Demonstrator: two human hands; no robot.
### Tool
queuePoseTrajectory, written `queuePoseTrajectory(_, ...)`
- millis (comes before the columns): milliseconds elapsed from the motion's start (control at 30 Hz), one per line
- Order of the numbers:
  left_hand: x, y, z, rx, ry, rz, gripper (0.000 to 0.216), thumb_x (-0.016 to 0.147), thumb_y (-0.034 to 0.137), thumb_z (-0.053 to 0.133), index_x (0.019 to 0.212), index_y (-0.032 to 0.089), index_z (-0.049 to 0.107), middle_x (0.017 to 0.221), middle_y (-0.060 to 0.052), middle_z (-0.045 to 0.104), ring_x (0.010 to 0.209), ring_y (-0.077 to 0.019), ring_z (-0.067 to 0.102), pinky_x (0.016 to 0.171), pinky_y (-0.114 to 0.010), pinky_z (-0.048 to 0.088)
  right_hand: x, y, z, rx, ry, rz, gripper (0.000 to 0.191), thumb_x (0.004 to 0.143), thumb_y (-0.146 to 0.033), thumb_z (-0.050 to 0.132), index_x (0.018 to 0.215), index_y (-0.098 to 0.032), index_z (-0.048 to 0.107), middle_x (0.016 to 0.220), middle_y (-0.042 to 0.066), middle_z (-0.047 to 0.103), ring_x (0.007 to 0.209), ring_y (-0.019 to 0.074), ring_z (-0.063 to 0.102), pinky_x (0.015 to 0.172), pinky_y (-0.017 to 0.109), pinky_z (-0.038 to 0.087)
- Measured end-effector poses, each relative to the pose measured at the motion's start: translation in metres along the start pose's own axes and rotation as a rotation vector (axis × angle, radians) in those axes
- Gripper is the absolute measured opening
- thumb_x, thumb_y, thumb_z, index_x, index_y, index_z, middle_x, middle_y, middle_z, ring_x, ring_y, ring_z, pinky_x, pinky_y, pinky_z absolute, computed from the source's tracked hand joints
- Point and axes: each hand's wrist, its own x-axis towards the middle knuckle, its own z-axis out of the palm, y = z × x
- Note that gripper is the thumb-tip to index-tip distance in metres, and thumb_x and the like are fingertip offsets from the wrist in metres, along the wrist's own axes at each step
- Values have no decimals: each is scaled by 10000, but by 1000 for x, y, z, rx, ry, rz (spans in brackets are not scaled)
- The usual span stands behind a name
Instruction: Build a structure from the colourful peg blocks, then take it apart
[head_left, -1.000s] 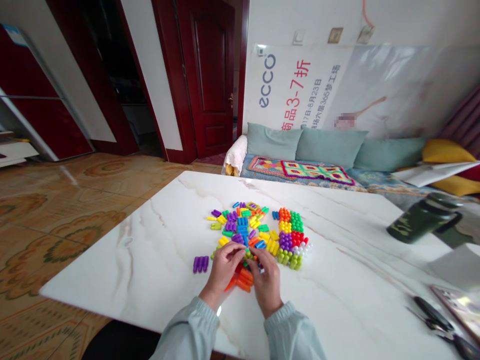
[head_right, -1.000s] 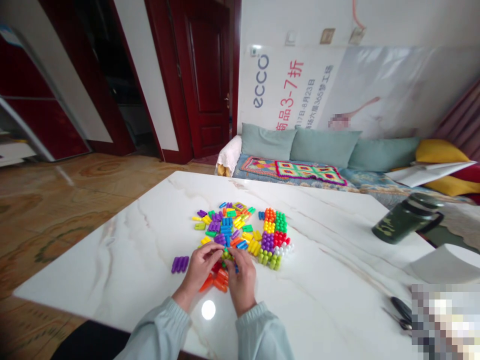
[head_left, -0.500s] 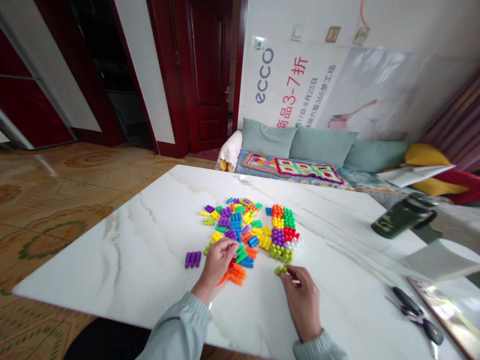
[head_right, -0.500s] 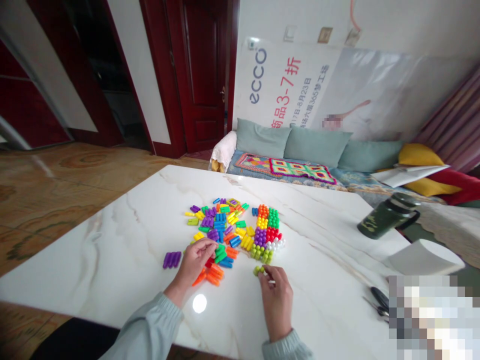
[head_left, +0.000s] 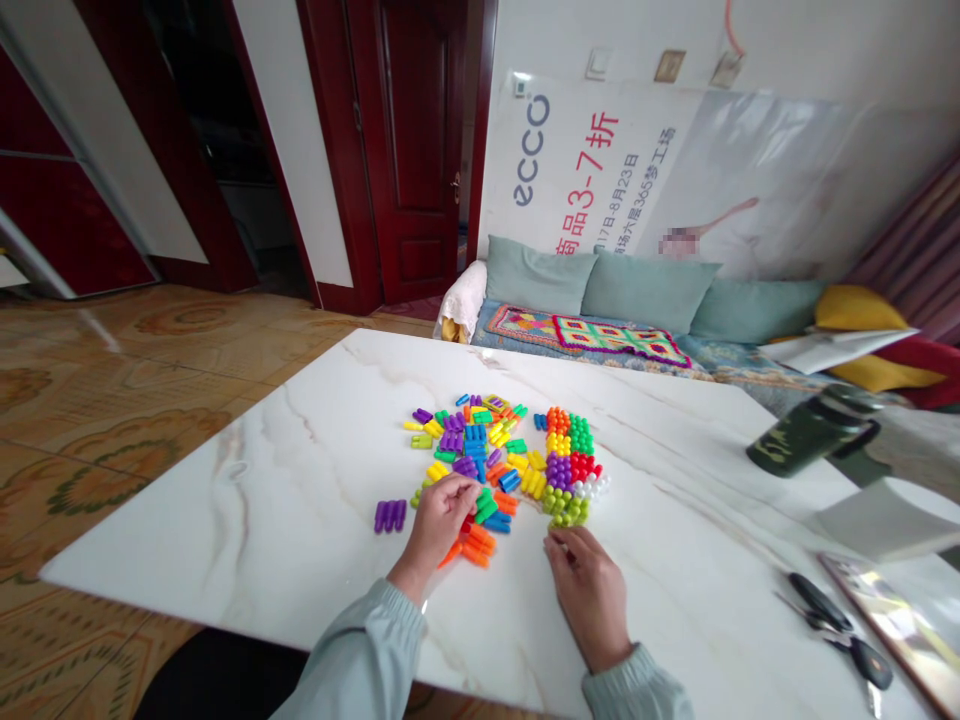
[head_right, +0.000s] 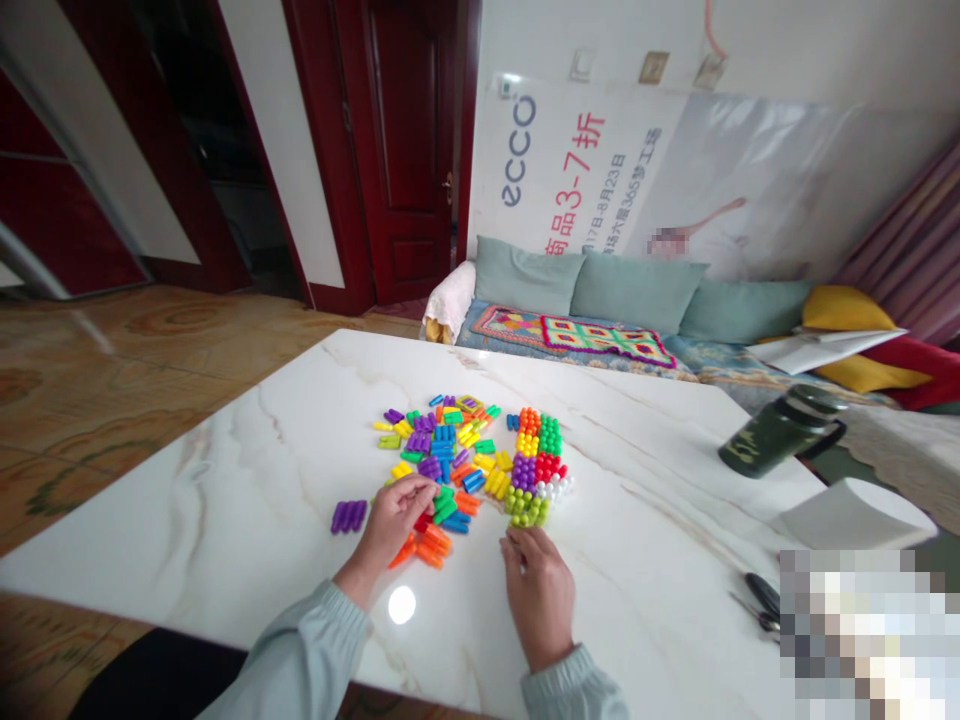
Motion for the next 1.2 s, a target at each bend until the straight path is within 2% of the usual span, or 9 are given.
queuePoseTrajectory(400,0,4,1,-7,16,-4,294,839,436,668,805,146,701,713,-27,646,631,-141,612,598,-243,516,6,-4,3,-115,20,-31,299,948,-358,480,949,-226,747,1013,50,737,787,175,719,621,245,482)
queuePoseTrajectory(567,0,3,1,4,13,13,307,859,438,641,804,143,702,725,-30,644,629,-140,607,600,-255,517,13,-14,7,-117,30,-32,361,985,-422,446,900,-221,734,890,39,733,644,158,667,575,255,424)
queuePoseTrajectory(767,0,2,2,83,53,32,292,868,415,626,803,147,720,764,-44,687,661,-154,626,628,-268,521,48,-48,47,146,-34,-109,363,991,-438,459,932,-201,728,854,53,734,729,171,675,641,240,446)
queuePoseTrajectory(933,2,-2,5,60,54,-43,241,865,355,611,934,156,729,835,-57,738,667,-161,658,635,-269,546,61,-56,76,154,-30,-121,459,1014,-463,392,844,-191,720,802,61,711,718,178,678,628,245,441)
queuePoseTrajectory(1033,18,-2,-7,229,59,43,205,885,285,573,980,190,728,923,-62,746,791,-184,688,710,-288,562,61,-50,80,172,-14,-143,500,1018,-495,367,806,-191,703,779,59,697,690,174,667,614,246,437)
queuePoseTrajectory(1100,36,-2,-25,501,156,118,212,887,205,544,991,225,728,1006,-55,739,941,-197,676,829,-314,549,60,-48,80,175,-11,-155,506,1019,-503,362,809,-194,702,780,59,696,694,173,666,608,245,433)
queuePoseTrajectory(1200,66,-4,-54,642,235,86,308,761,45,596,984,216,723,1089,-86,704,1130,-246,587,1009,-385,452,60,-48,80,152,-6,-156,506,1022,-490,360,795,-194,702,763,58,692,688,173,664,593,243,419)
